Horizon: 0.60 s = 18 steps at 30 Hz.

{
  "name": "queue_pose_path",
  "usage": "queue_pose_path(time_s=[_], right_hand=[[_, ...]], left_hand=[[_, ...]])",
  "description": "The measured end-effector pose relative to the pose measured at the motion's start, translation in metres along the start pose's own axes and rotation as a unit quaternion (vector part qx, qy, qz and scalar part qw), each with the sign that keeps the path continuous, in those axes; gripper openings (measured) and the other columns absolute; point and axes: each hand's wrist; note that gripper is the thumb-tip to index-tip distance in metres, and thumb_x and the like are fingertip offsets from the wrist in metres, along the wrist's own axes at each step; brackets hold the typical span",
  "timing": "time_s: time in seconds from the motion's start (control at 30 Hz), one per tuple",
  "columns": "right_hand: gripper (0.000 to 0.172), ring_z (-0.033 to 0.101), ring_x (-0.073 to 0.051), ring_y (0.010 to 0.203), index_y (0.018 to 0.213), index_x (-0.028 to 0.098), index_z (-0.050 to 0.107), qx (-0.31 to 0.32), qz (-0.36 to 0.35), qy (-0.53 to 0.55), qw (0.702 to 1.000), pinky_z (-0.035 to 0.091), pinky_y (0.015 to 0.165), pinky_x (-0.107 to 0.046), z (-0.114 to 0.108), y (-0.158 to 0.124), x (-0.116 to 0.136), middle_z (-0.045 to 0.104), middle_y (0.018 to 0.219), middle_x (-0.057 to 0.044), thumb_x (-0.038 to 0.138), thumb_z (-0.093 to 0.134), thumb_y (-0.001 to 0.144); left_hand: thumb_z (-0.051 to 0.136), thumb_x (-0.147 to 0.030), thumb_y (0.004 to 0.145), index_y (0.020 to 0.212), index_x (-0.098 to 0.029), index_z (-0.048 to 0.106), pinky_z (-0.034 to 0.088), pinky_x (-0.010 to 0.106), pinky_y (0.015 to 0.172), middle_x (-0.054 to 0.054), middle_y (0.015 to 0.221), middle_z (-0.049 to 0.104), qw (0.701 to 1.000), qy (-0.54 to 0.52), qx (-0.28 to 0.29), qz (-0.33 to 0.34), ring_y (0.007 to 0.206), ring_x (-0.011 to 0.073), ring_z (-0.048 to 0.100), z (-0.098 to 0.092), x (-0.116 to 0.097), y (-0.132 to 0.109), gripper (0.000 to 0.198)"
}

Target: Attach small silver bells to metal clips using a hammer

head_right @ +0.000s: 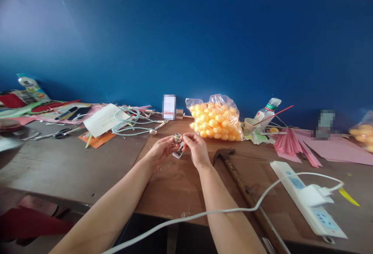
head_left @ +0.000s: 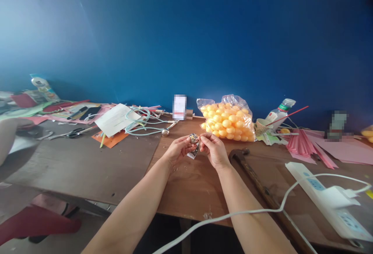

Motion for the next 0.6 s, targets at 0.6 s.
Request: queue_pose_path(time_s=[0.6], right_hand=[[0.026,0.050,-0.009,0.053,0.082,0.020,0.065,-0.005,-0.006,-0.015,1.000,0.045,0.051,-0.024,-0.0003,0.0007,0.0011,0.061,0.069,0.002,0.037,0.076,0.066]], left_hand=[[0.067,-0.023,0.080,0.102,-0.008,0.068,0.053,0.023,0.077,0.013,0.098,0.069,1.000,0.009,-0.010,0.000,0.076,0.0120,0.065,0.0025,-0.0012,-0.0017,0.026]])
Point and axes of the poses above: each hand's wrist, its own y-axis towards the middle knuckle, its own z-axis out of the palm, x = y × z
